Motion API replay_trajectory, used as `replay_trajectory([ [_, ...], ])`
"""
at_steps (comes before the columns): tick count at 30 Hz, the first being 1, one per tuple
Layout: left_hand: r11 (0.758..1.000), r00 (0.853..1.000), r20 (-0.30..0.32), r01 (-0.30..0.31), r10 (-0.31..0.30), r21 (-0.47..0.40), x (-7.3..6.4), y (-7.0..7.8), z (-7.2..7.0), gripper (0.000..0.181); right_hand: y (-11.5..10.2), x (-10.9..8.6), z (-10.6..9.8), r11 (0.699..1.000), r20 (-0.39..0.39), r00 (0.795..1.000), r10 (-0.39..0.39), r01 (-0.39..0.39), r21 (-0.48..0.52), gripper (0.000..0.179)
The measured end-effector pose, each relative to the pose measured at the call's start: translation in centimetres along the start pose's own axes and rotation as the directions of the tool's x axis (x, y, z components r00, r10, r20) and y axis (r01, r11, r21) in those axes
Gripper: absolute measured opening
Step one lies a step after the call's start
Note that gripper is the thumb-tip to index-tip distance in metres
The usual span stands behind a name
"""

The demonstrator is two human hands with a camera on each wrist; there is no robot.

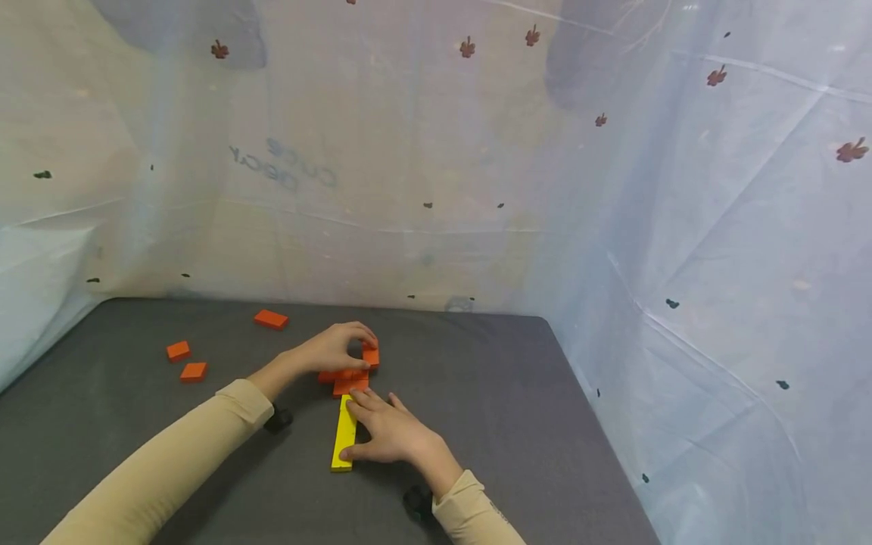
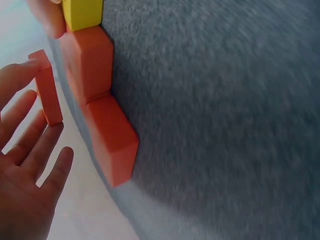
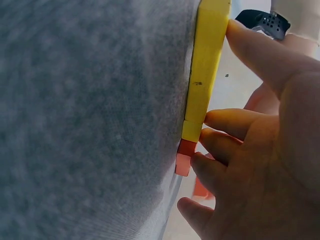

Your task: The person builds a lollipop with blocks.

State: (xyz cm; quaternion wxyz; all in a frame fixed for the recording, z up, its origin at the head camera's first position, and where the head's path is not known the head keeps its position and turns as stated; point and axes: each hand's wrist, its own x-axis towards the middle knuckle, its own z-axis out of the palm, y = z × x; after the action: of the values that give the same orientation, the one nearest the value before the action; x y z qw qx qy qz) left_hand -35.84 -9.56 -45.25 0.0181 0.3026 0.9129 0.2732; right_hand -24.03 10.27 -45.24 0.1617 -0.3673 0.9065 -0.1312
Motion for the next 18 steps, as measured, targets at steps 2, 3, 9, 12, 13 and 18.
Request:
replay_trajectory([
  [2, 1.000, 1.000, 0.017, 0.006, -0.006, -0.011, 0.2, 0.0, 0.3, 0.032, 0.0, 0.0, 0.0, 1.000, -0.001, 1.000, -0.006, 0.006, -0.004, 0.083],
  [3, 1.000, 1.000, 0.026, 0.013, -0.012, -0.016, 0.3, 0.0, 0.4, 0.032, 0.0, 0.0, -0.1, 1.000, -0.002, 1.000, -0.008, 0.008, -0.001, 0.083],
  [9, 0.999, 0.998, 0.050, 0.031, -0.029, -0.038, 0.8, -0.1, 0.9, 0.030, 0.0, -0.2, -0.2, 0.999, 0.002, 1.000, -0.024, 0.024, 0.021, 0.082],
  [12, 0.999, 0.997, 0.064, 0.033, -0.030, -0.041, 1.1, 0.0, 1.1, 0.030, 0.0, -0.2, -0.1, 0.999, 0.002, 1.000, -0.028, 0.028, 0.020, 0.082],
  [13, 0.999, 0.997, 0.070, 0.033, -0.030, -0.041, 1.1, 0.1, 1.1, 0.029, 0.0, -0.2, -0.1, 0.999, 0.002, 1.000, -0.028, 0.028, 0.019, 0.082],
  [18, 0.998, 0.995, 0.093, 0.034, -0.030, -0.044, 1.1, 0.4, 1.2, 0.030, 0.1, -0.1, -0.1, 0.999, -0.006, 0.999, -0.034, 0.034, 0.020, 0.082],
])
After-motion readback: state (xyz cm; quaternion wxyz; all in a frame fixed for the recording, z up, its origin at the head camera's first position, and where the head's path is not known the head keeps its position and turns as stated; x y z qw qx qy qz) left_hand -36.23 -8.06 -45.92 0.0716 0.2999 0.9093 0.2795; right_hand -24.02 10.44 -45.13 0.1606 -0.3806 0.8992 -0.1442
